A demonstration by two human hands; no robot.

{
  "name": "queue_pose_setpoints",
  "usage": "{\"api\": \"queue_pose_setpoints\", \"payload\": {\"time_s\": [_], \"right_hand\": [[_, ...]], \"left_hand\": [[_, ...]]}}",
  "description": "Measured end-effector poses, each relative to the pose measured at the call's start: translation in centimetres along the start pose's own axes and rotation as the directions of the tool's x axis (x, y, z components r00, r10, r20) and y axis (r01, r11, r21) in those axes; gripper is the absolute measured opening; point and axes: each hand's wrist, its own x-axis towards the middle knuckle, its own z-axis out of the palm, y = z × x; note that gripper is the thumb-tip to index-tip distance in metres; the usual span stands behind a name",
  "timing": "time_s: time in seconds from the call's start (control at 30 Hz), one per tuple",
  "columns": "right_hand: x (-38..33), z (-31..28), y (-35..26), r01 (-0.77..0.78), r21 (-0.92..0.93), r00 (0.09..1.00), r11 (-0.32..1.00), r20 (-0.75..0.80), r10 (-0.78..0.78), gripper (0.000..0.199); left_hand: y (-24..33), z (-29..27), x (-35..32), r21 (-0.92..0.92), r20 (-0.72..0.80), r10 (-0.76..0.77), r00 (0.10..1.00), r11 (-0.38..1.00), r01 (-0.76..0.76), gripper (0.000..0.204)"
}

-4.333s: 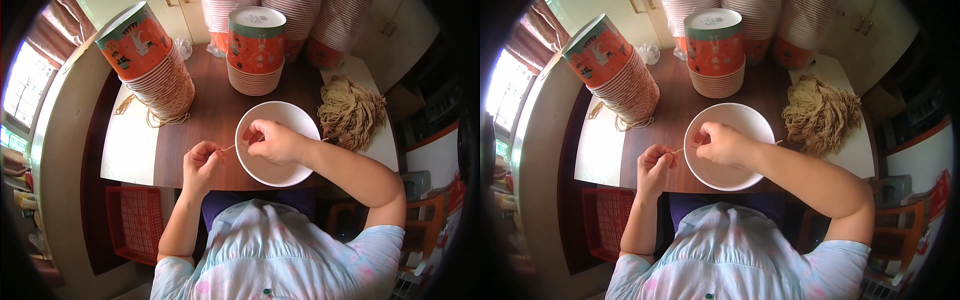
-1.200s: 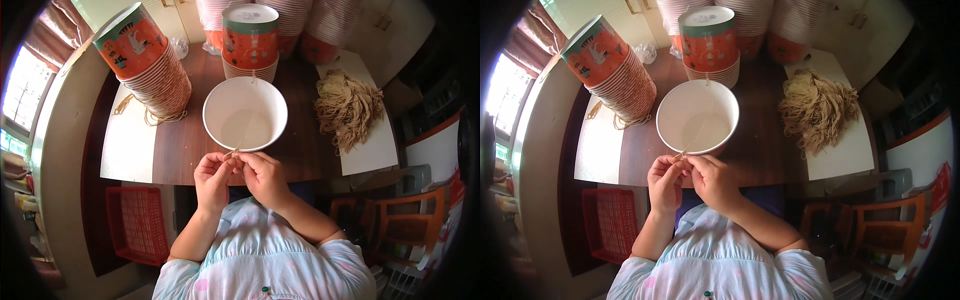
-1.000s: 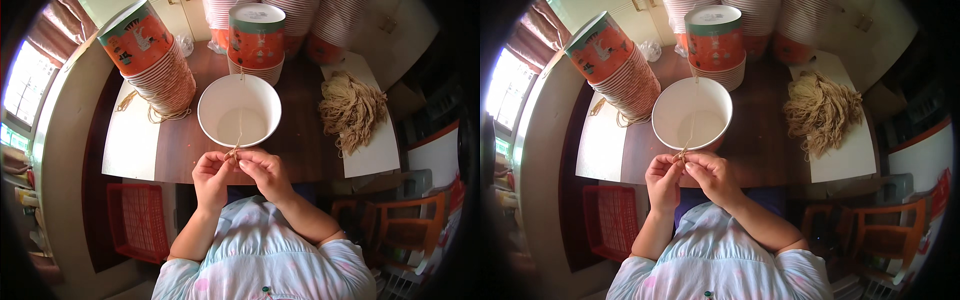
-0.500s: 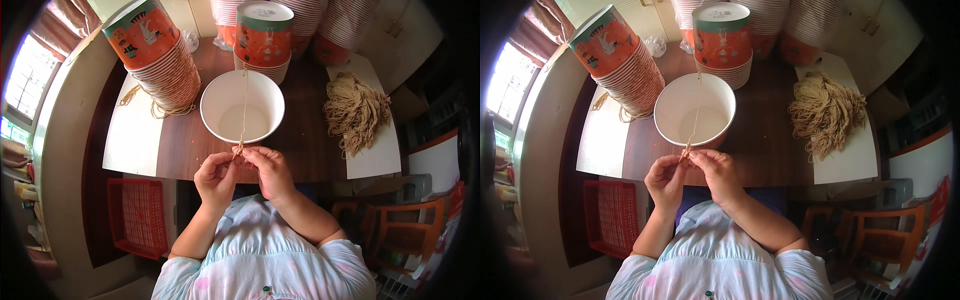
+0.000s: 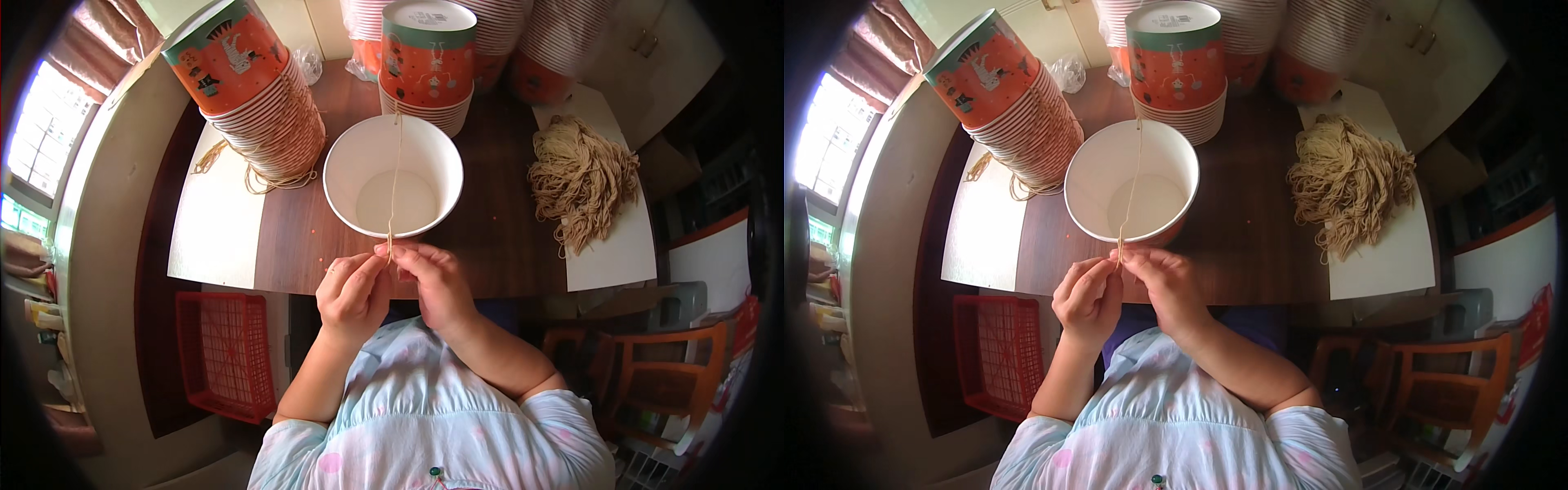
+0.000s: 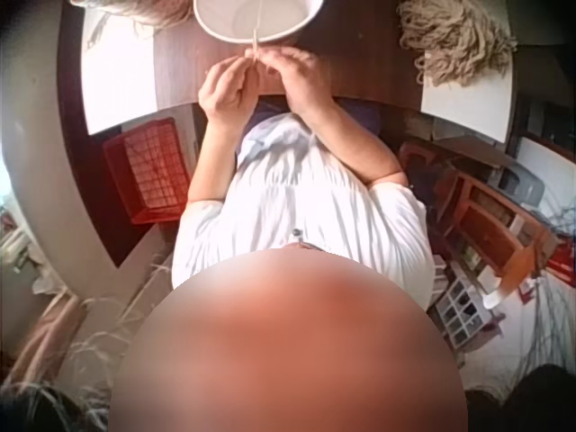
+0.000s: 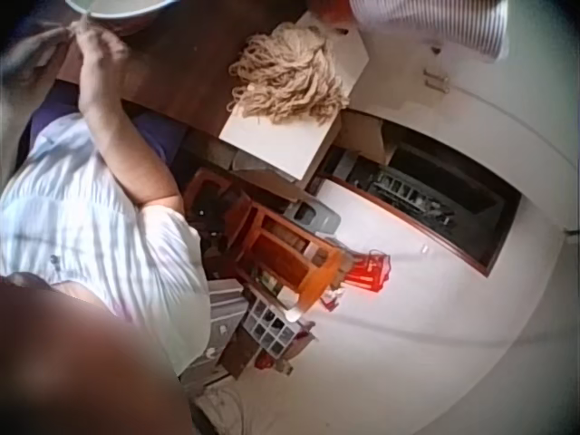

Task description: Tying thin strings onto large patterned paper cups at a workstation.

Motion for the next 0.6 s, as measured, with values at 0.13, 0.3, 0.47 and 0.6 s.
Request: {"api": "queue_pose_setpoints", "payload": {"time_s": [0.13,0.3,0.47,0.6], "right_hand": [[0.6,-0.7,0.7,-0.237,0.247,0.971,0.94,0.037,0.235,0.018],[0.8,-0.9,0.2,-0.343,0.392,0.933,0.853,0.039,0.357,0.016],[0.7,-1.2,0.3,-0.043,0.005,0.998,0.999,-0.037,0.043,0.014],[0.9,-1.7,0.4,0.203,-0.283,0.978,0.937,0.012,-0.208,0.012]], "left_hand": [[-0.3,0.0,-0.2,-0.071,0.006,-0.055,0.998,0.996,0.056,0.023],[-0.8,-0.8,-1.0,-0.353,0.098,-0.402,0.91,0.841,0.41,0.013],[-0.7,-0.9,-0.5,-0.528,0.151,-0.437,0.887,0.723,0.446,0.01],[-0.4,-0.7,-0.4,-0.601,0.175,-0.509,0.843,0.623,0.501,0.01]]}}
